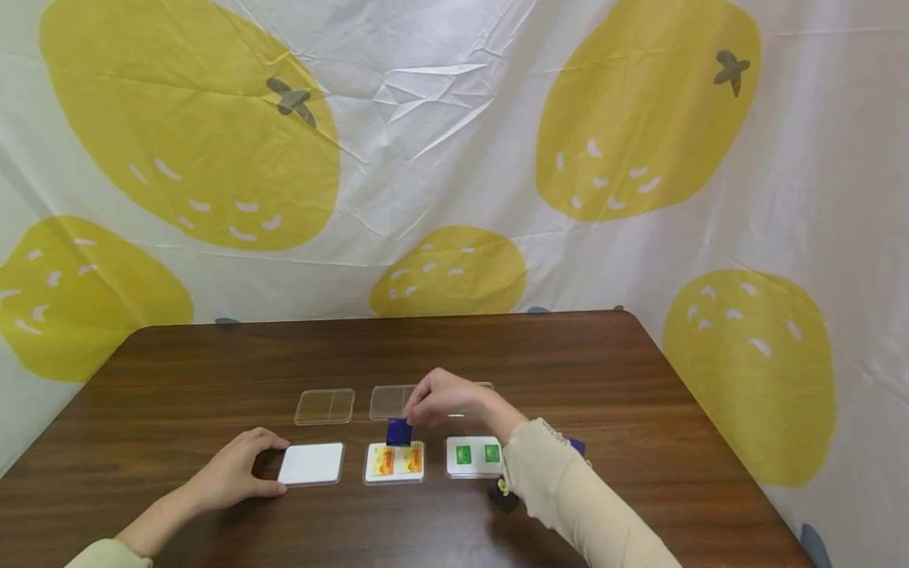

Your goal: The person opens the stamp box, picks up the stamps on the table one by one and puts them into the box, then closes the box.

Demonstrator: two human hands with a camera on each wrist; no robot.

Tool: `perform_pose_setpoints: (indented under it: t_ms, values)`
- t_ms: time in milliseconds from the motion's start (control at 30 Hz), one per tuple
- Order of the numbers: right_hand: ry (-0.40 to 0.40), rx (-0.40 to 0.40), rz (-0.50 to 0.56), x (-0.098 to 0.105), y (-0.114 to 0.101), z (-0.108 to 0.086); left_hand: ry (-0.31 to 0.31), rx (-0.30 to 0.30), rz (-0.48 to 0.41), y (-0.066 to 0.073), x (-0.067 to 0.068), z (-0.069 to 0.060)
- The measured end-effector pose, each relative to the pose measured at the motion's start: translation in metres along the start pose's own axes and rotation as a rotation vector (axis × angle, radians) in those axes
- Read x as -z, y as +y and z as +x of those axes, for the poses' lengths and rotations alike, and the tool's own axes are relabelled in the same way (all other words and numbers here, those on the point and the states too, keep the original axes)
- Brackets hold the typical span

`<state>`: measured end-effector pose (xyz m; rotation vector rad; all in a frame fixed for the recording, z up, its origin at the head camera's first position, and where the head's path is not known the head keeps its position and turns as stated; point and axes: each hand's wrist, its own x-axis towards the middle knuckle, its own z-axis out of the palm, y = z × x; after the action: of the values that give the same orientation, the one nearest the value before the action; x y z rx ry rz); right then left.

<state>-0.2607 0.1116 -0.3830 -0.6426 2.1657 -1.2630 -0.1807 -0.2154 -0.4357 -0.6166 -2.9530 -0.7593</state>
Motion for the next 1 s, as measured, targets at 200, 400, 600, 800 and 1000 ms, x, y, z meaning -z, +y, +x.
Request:
perform_pose_setpoints:
  t_ms: [200, 400, 600, 800, 1000]
  values:
    - [0.016, -0.02, 0.076, -0.026, -0.002, 0.018, 0.0, -0.001, -0.005, -0.001, 0.0, 0.0]
    - [0.027, -0.032, 0.11, -0.047, -0.006, 0.034, 0.01, -0.006, -0.003, -0.001, -0.001, 0.0]
    - [0.028, -0.021, 0.083, -0.061, -0.012, 0.045, 0.009, -0.01, 0.0, -0.001, -0.002, 0.001]
    - [0.001, -0.027, 0.097, -0.072, -0.015, 0.055, 0.02, -0.012, 0.009, -0.002, -0.002, 0.002]
    - [0.039, -0.052, 0.101, -0.084, -0.015, 0.063, 0.016, -0.007, 0.0, -0.002, -0.001, 0.001]
